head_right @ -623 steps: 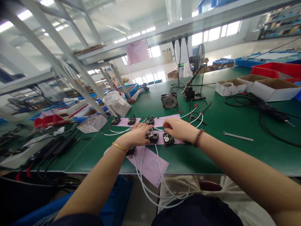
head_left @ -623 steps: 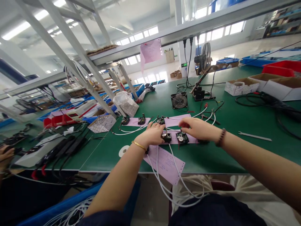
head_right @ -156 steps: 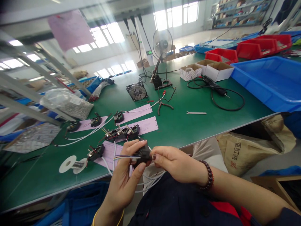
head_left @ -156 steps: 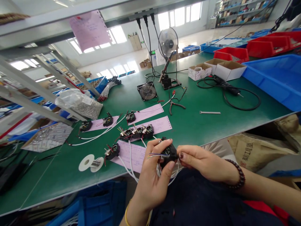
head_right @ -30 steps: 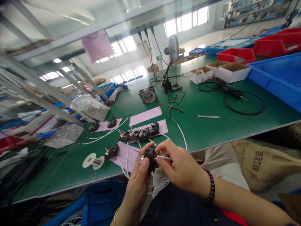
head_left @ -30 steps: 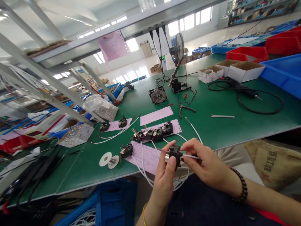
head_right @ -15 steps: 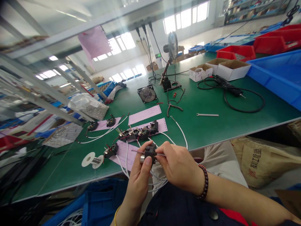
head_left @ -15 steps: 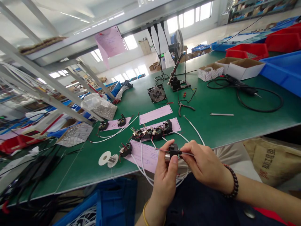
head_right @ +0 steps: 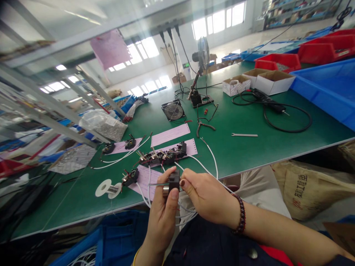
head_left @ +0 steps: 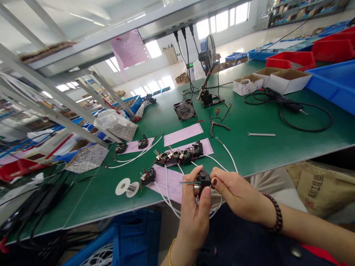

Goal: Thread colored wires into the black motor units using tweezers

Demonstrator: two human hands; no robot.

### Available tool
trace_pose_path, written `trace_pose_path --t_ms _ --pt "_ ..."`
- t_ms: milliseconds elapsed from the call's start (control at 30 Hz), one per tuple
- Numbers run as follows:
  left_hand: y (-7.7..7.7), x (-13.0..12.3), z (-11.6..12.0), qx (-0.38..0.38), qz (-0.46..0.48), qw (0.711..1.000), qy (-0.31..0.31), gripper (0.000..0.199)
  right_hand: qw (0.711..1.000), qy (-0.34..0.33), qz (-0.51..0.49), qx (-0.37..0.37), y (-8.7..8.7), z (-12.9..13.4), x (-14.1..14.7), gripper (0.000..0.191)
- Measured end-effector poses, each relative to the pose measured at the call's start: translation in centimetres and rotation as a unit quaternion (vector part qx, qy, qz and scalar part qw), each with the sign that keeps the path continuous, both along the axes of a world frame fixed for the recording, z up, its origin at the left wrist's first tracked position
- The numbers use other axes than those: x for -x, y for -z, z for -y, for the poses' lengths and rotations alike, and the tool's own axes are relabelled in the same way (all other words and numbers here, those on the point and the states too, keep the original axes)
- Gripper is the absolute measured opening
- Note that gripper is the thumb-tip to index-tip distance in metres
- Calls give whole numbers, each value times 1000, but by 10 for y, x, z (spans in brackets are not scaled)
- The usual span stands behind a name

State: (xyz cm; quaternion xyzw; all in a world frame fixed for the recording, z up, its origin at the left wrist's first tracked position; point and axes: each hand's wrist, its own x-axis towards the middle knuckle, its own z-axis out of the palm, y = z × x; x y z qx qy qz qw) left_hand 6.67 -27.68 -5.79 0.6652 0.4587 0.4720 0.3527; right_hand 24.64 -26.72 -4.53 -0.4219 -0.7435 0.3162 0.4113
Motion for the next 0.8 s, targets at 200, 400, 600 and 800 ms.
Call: trace_pose_path --t_ms 200,400,600,800 --pt "2 -2 3 28 11 999 -10 43 984 58 85 -144 4 3 3 24" --pt "-7 2 -2 -58 -45 996 53 42 991 -63 -87 81 -2 1 -3 45" --pt "-28 19 -8 -116 -129 981 84 46 949 -141 -179 219 -8 1 -12 55" --pt "-50 28 -1 -168 -242 953 64 47 985 -137 -102 11 -6 2 -20 20"
